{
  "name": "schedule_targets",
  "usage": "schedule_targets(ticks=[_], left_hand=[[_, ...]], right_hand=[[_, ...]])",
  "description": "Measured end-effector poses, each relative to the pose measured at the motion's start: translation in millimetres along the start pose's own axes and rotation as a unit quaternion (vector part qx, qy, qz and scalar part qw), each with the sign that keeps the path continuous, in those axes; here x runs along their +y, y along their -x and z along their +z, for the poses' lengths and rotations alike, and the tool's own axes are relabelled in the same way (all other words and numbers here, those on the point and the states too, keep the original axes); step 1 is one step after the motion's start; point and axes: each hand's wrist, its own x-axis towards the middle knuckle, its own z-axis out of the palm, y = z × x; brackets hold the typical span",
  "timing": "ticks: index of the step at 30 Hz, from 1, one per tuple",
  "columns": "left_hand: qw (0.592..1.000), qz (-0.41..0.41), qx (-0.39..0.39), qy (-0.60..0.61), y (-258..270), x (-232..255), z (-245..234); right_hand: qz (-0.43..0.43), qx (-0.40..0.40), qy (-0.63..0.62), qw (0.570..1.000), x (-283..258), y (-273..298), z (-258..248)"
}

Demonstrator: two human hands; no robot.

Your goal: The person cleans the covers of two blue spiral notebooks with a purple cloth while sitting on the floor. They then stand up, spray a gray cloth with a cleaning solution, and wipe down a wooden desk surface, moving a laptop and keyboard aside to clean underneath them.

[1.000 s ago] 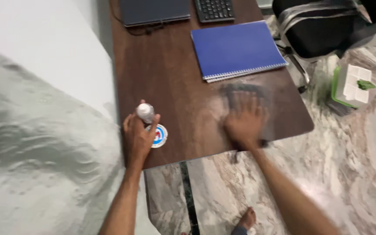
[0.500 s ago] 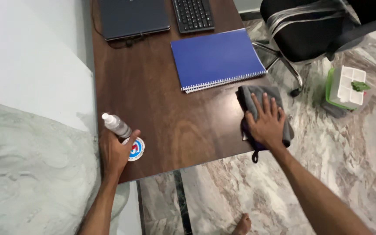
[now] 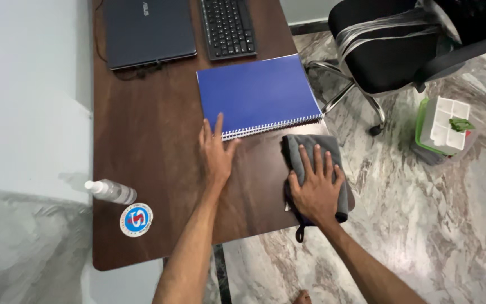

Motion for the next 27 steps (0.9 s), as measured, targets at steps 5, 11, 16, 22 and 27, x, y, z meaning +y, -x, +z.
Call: schedule_targets(ticks=[5, 11, 16, 22, 27], left_hand=[[0.998, 0.044, 0.041, -0.026, 13.1, -40.7, 19.4], [0.99, 0.111, 0.002, -0.084, 4.8, -43.9, 3.0], [0.953, 0.173, -0.088, -0.232, -4.6, -57.3, -5.1], [0.956, 0.161, -0.088, -0.228, -0.5, -68.4, -32.8], [0.986, 0.111, -0.055, -0.115, 10.0, -62.1, -47.4]], right_hand=[[0.005, -0.006, -0.008, 1.0, 0.2, -3.0, -5.7], [0.013, -0.004, -0.003, 1.0, -2.4, -5.0, -7.6], [0.017, -0.014, 0.0, 1.0, -1.7, -4.2, -6.3], [0.014, -0.007, 0.01, 1.0, -3.2, -3.7, -8.6], [0.017, -0.009, 0.004, 1.0, -5.6, -2.0, -8.3]])
